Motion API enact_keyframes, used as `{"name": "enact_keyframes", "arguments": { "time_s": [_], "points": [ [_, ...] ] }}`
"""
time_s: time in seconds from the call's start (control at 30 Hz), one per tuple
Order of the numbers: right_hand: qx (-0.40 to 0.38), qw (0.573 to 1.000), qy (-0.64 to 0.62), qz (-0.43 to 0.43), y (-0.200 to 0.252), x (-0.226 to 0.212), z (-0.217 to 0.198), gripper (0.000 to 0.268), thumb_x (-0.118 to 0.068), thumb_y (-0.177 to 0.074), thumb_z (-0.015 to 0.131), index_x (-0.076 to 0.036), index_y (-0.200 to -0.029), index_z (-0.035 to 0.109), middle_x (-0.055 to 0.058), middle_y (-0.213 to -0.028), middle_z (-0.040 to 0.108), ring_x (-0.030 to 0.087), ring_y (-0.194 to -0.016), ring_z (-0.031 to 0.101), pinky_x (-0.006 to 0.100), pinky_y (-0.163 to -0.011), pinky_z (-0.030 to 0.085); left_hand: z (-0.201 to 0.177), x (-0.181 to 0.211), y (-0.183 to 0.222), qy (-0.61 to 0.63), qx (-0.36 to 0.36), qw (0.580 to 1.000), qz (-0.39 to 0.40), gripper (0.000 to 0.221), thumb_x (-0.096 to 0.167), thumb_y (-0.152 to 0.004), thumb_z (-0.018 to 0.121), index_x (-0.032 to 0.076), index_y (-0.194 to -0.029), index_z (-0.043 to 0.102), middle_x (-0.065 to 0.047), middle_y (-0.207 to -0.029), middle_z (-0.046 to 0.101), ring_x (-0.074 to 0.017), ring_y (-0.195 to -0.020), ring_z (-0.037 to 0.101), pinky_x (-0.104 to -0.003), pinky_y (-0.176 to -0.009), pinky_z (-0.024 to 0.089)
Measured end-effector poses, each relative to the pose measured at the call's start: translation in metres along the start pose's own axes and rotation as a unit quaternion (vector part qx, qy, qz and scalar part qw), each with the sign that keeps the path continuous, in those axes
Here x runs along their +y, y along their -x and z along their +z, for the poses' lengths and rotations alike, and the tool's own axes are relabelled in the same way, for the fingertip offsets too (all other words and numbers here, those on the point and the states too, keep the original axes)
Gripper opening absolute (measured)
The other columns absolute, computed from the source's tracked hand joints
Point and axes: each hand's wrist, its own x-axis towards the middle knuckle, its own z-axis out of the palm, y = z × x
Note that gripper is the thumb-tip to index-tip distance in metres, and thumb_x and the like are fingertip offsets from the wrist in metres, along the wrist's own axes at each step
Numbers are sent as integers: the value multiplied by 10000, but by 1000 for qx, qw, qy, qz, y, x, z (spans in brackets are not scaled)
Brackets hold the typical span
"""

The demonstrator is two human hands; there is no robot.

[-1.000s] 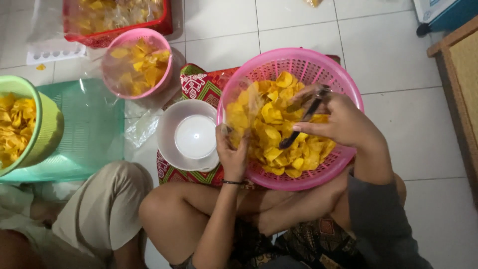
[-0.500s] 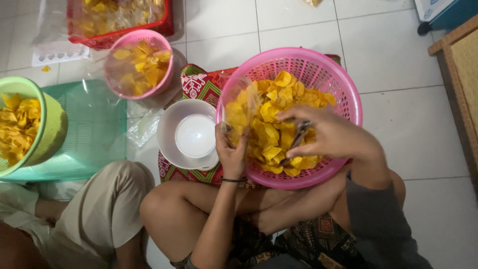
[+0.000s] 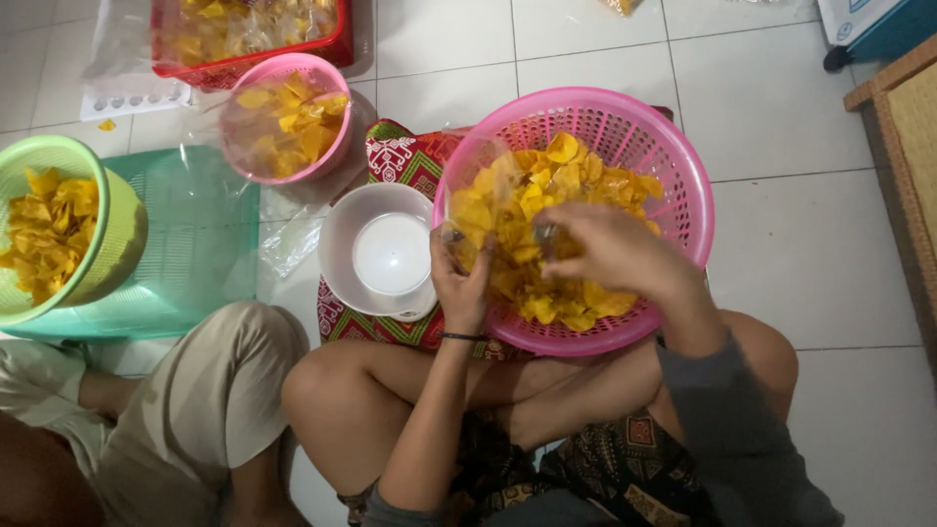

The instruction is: The person uses tongs to transfer fried chips from a large pink basket into a plastic bag, repeating the action for multiple bags while sitting on the floor.

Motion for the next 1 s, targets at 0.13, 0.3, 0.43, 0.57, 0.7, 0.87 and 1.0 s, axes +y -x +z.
{"name": "enact_keyframes", "arguments": {
  "time_s": [0.13, 0.3, 0.43, 0.57, 0.7, 0.87, 1.0],
  "points": [
    [110, 990, -79, -49, 3, 13, -20, 661, -295, -857, 897, 38, -1381, 670, 317, -1298, 709, 535, -1239, 648, 616, -1056, 508, -5, -11, 1, -3, 15, 1000, 13, 361, 9, -989, 762, 80, -1300, 594, -31, -1169, 716, -113, -1115, 661, -380, -1023, 572],
    [159, 969, -176, -69, 19, 1, -39, 671, -141, -782, 944, -144, -1360, 602, 222, -1414, 690, 477, -1323, 643, 613, -1108, 511, -17, -32, 0, -19, 40, 998, 34, 363, 58, -994, 784, 107, -1301, 597, -10, -1171, 710, -85, -1119, 654, -347, -1010, 571],
    [99, 978, -169, -74, -1, 7, -8, 764, -224, -754, 974, -95, -1395, 579, 238, -1377, 699, 469, -1278, 660, 591, -1054, 530, -1, -4, 0, 10, 41, 999, 26, 307, 41, -1016, 749, 122, -1271, 600, 20, -1102, 709, -44, -970, 667, -265, -858, 602],
    [-19, 996, -82, 34, -27, 3, 13, 802, -387, -830, 920, -146, -1506, 564, 210, -1500, 584, 487, -1350, 596, 616, -1090, 505, -1, -6, -1, 20, 45, 999, 23, 308, 44, -1013, 755, 120, -1266, 596, 29, -1076, 713, -30, -894, 671, -234, -790, 605],
    [15, 1000, -7, 23, -20, -3, 2, 452, -351, -876, 886, 76, -976, 780, 211, -1398, 703, 474, -1205, 697, 568, -1006, 563, -3, -8, -1, 27, 49, 998, 24, 307, 41, -1013, 753, 127, -1268, 605, 39, -1060, 723, -10, -854, 679, -202, -727, 608],
    [169, 978, -126, 6, -5, 35, -11, 272, -219, -907, 874, -17, -1067, 786, 219, -1065, 788, 417, -1037, 754, 510, -932, 596, -7, -15, 0, 20, 49, 998, 29, 272, 47, -1016, 744, 118, -1238, 604, 22, -1023, 713, -27, -779, 673, -203, -648, 608],
    [293, 902, -307, -81, -14, 38, -16, 550, -76, -840, 951, 18, -1283, 638, 178, -1262, 699, 347, -1222, 726, 415, -1055, 603, 2, 7, -2, 35, 71, 996, 48, 227, 72, -1041, 727, 134, -1224, 608, 21, -1027, 712, -24, -732, 660, -211, -612, 597]
  ]
}}
